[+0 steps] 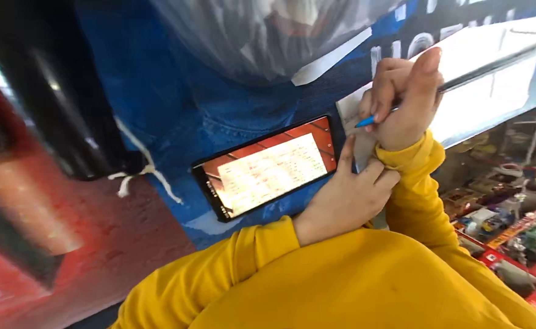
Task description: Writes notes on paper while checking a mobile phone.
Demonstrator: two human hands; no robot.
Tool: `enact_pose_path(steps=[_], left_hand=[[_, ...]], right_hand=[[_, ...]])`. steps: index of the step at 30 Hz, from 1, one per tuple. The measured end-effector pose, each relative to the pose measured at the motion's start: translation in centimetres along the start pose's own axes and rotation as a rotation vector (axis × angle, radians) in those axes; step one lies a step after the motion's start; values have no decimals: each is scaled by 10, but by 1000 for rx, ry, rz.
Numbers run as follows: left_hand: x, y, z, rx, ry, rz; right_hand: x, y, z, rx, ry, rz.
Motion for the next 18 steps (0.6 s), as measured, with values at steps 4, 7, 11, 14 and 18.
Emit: enact_pose_path(steps=[4,7,11,14,18], left_hand=[[1,0,1,-1,22,9],[0,0,0,-14,20,24],[0,0,-1,-19,9,21],[1,1,1,-21,15,15],[2,1,1,-20,31,13]], right_hand=[[4,2,2,-87,104,28],[6,6,1,-107,147,54],[6,9,3,-135,175,40],[7,9,2,-145,195,43],[8,9,0,-151,230,44]])
Point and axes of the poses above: each hand's wrist, its own y-axis away from the middle knuckle, its own z-axis out of the back of the hand, x = y × z, the point moved 10 cm from there along -y, towards the middle knuckle, and after that the axes turned 13 degrees about x, right-handed, at the moved point
